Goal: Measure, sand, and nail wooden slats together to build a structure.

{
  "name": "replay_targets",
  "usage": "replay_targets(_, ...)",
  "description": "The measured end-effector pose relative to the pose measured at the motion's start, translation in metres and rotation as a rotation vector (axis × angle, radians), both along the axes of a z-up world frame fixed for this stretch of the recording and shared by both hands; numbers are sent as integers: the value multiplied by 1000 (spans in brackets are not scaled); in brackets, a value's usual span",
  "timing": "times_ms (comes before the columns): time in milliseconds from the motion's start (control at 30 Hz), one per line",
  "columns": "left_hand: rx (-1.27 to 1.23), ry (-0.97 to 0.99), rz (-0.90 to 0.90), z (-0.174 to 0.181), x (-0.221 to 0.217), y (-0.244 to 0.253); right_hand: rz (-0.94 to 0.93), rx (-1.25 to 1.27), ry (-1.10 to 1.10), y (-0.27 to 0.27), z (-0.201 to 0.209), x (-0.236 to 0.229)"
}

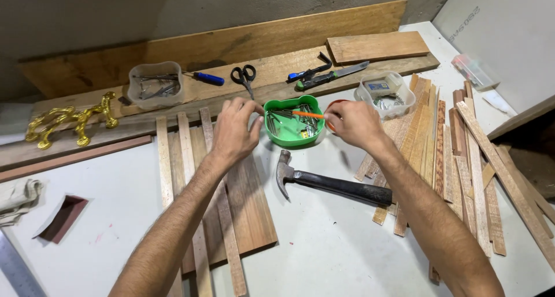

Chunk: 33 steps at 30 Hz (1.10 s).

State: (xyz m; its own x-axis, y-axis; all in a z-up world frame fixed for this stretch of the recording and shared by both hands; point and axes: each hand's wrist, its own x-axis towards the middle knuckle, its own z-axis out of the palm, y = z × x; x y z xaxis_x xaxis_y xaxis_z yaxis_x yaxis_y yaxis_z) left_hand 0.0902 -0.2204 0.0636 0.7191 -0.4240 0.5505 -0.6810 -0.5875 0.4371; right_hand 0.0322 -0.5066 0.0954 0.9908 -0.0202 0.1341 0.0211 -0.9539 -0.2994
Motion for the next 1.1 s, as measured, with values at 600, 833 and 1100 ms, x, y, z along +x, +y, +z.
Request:
replay_targets(600,121,269,345,-48,-90,167,2,1807,299,139,-65,-27)
replay_targets(833,-68,199,298,-72,-95,169,48,1702,379,204,-71,-22)
replay_targets(1100,-22,176,308,-63,-94,167,231,1360,200,244,-107,26)
